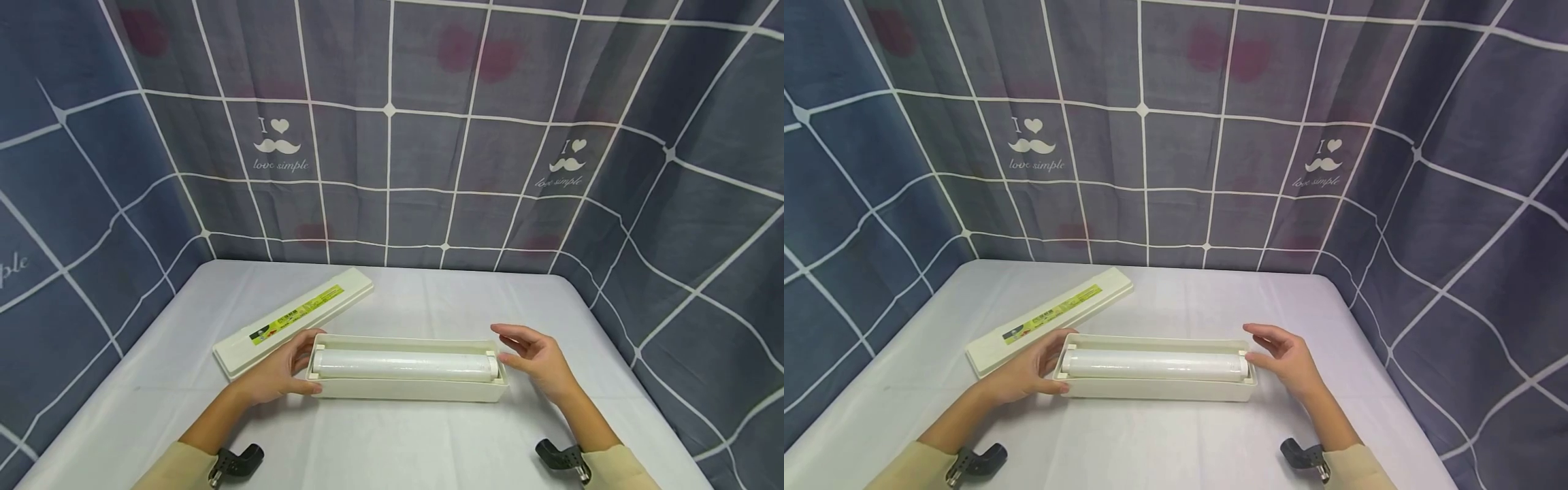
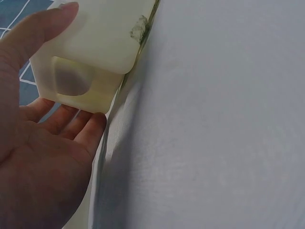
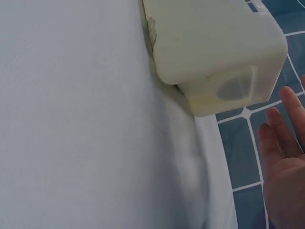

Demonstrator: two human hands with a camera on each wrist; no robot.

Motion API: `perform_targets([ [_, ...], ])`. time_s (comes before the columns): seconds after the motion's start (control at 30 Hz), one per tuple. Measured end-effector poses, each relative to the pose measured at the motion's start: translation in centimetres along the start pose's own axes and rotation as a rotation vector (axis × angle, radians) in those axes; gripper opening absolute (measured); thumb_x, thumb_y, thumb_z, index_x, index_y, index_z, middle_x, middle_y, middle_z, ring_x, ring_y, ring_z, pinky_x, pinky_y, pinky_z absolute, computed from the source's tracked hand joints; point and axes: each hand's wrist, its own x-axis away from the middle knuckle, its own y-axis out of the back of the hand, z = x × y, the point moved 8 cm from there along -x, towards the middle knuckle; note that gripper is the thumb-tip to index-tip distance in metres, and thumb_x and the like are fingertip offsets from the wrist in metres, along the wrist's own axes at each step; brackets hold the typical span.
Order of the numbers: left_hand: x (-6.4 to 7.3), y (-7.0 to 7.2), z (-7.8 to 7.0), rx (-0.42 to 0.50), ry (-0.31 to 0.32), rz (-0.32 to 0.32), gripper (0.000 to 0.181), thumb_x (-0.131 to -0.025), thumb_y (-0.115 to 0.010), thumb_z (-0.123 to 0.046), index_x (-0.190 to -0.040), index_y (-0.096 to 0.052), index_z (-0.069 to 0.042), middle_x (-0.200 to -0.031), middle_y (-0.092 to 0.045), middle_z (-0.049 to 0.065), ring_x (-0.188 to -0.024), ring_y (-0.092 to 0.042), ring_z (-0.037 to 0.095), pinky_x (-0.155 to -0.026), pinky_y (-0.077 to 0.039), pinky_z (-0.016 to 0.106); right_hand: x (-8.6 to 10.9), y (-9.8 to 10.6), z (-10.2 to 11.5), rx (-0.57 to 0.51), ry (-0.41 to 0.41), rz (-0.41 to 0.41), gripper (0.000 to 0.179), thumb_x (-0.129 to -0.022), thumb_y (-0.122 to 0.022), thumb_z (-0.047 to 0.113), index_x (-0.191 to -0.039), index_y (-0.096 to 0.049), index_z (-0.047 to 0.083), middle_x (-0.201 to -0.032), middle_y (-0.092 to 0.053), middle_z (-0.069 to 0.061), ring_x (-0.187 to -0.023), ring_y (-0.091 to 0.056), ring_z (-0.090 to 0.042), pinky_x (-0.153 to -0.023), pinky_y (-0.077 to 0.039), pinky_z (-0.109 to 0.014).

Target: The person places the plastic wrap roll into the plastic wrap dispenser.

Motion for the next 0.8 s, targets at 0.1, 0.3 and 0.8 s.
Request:
perform_targets([
  [0.1,0.0,0.0,-0.1,0.006,-0.005,0.002,0.099,-0.074,-0.089,-0.004,-0.154,-0.031,-0.004,-0.155,-0.041,0.019,-0.138,-0.048,0.008,-0.112,-0.035,0.007,0.2,0.0,-0.4,0.002,0.004,0.020,0.053,-0.084,-0.071,-0.017,-0.132,-0.049,-0.024,-0.136,-0.066,-0.018,-0.131,-0.060,-0.011,-0.112,-0.047,-0.023],
  [0.3,0.0,0.0,-0.3,0.017,0.000,-0.008,0.102,-0.072,-0.090,-0.002,-0.155,-0.030,-0.001,-0.155,-0.039,0.021,-0.145,-0.041,0.036,-0.111,-0.037,0.008,0.5,-0.2,-0.9,-0.016,0.004,0.067,0.060,-0.083,-0.071,-0.018,-0.135,-0.044,-0.025,-0.142,-0.061,-0.018,-0.135,-0.056,-0.011,-0.115,-0.044,-0.022],
  [0.8,0.1,0.1,-0.3,0.023,-0.009,-0.016,0.109,-0.073,-0.090,-0.004,-0.158,-0.021,0.003,-0.157,-0.036,0.025,-0.147,-0.036,0.045,-0.111,-0.036,0.007,1.2,-1.0,-1.9,-0.009,-0.038,0.175,0.076,-0.079,-0.076,-0.015,-0.144,-0.037,-0.020,-0.152,-0.052,-0.010,-0.143,-0.047,-0.008,-0.118,-0.038,-0.018],
])
